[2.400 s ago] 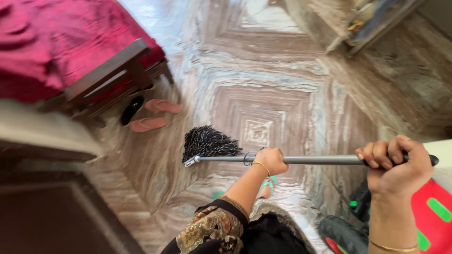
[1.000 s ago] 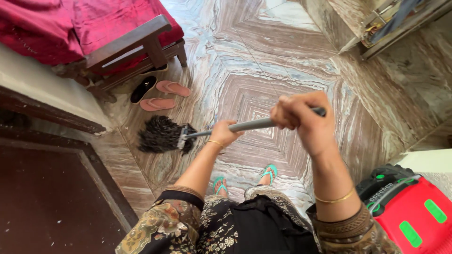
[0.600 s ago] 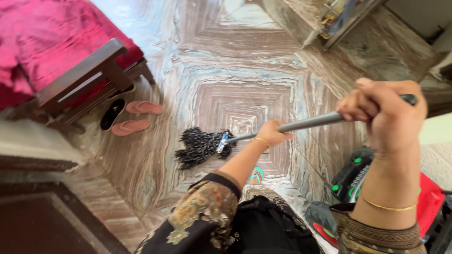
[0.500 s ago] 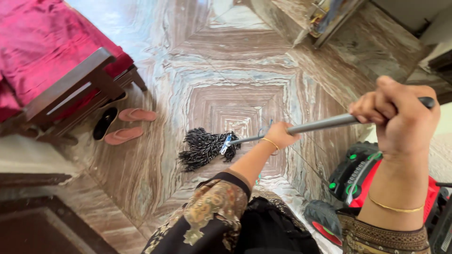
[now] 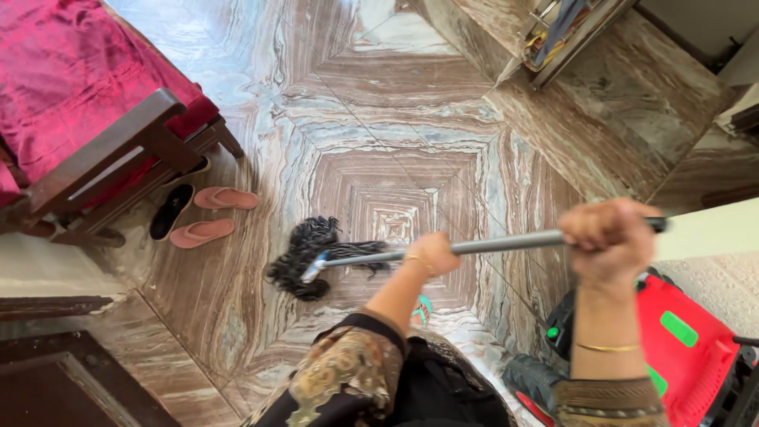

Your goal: The person is mopping the marble-tiled floor in a residential hallway area.

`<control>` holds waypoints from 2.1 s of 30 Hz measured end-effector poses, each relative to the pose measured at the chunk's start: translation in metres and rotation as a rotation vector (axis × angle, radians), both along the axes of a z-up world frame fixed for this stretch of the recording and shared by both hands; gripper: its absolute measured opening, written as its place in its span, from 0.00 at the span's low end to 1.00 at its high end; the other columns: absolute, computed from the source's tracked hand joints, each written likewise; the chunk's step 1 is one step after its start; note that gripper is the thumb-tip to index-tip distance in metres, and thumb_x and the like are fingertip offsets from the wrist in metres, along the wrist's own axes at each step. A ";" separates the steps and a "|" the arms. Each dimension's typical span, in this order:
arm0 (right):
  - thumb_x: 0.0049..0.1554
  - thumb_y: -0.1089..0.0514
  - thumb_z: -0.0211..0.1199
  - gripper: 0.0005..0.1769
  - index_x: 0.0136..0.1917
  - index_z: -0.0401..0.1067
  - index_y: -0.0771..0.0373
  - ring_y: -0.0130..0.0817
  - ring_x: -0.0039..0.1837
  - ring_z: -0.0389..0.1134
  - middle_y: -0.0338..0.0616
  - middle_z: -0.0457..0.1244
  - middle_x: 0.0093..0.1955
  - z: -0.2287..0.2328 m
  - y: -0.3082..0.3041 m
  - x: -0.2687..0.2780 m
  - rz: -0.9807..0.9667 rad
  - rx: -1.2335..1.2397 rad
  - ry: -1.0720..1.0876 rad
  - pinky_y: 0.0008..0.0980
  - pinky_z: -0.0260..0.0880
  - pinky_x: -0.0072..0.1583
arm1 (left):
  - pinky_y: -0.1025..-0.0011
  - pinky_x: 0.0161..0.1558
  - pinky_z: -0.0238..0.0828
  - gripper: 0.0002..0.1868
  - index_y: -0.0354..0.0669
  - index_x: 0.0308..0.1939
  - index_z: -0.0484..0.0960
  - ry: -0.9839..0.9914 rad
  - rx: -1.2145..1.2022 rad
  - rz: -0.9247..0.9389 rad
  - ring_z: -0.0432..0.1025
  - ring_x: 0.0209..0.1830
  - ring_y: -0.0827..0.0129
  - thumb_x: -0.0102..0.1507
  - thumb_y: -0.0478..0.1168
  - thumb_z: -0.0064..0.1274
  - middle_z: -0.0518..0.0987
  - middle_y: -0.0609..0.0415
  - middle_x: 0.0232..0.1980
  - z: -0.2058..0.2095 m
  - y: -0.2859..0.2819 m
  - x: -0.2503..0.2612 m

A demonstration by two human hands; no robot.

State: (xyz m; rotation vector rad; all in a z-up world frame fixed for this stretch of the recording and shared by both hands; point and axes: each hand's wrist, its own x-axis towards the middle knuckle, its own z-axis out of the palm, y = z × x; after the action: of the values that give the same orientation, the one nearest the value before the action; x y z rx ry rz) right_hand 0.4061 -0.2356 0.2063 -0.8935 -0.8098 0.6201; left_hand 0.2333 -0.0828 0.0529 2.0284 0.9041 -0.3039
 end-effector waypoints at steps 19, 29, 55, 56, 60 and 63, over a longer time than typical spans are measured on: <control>0.66 0.58 0.55 0.19 0.35 0.69 0.70 0.28 0.40 0.60 0.42 0.63 0.35 -0.112 0.121 -0.200 0.800 -0.326 -0.143 0.30 0.62 0.46 | 0.63 0.75 0.61 0.37 0.46 0.61 0.77 0.279 0.227 0.713 0.63 0.76 0.54 0.50 0.52 0.66 0.73 0.45 0.70 -0.177 0.058 -0.312; 0.63 0.62 0.52 0.22 0.27 0.63 0.65 0.33 0.33 0.57 0.43 0.57 0.27 -0.054 0.140 -0.084 0.473 -0.194 0.046 0.37 0.66 0.44 | 0.50 0.78 0.27 0.64 0.33 0.72 0.49 -0.025 0.297 0.747 0.29 0.81 0.35 0.48 0.64 0.71 0.43 0.29 0.78 -0.158 0.042 -0.135; 0.64 0.60 0.56 0.15 0.39 0.63 0.72 0.27 0.29 0.54 0.39 0.55 0.26 0.087 0.084 -0.013 -0.216 -0.042 -0.116 0.35 0.59 0.36 | 0.57 0.43 0.76 0.06 0.48 0.23 0.86 -0.511 0.263 0.185 0.78 0.37 0.48 0.47 0.44 0.62 0.83 0.45 0.31 -0.047 0.068 0.104; 0.67 0.59 0.56 0.20 0.35 0.59 0.69 0.27 0.29 0.51 0.38 0.52 0.26 0.082 0.089 -0.006 -0.206 0.015 -0.104 0.34 0.55 0.36 | 0.57 0.45 0.76 0.07 0.49 0.25 0.87 -0.472 0.263 0.145 0.78 0.37 0.48 0.48 0.45 0.61 0.83 0.45 0.32 -0.043 0.076 0.107; 0.72 0.55 0.55 0.30 0.31 0.50 0.62 0.26 0.26 0.46 0.35 0.47 0.24 0.057 0.103 0.003 -0.214 0.133 -0.063 0.34 0.51 0.36 | 0.59 0.50 0.77 0.09 0.52 0.31 0.88 -0.255 0.191 0.002 0.80 0.41 0.50 0.52 0.48 0.59 0.85 0.45 0.36 -0.020 0.104 0.104; 0.72 0.54 0.55 0.30 0.30 0.50 0.61 0.28 0.28 0.47 0.36 0.48 0.26 0.036 0.122 -0.009 -0.250 0.169 -0.032 0.35 0.52 0.35 | 0.60 0.53 0.76 0.10 0.52 0.33 0.89 -0.174 0.223 -0.037 0.79 0.44 0.51 0.52 0.49 0.59 0.85 0.46 0.38 -0.028 0.133 0.086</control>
State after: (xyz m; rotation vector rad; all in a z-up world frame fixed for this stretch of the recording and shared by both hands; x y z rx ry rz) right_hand 0.3970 -0.1132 0.2425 -0.8351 -0.7531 0.3137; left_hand 0.3194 0.0501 0.0246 2.2382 0.8227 -0.0458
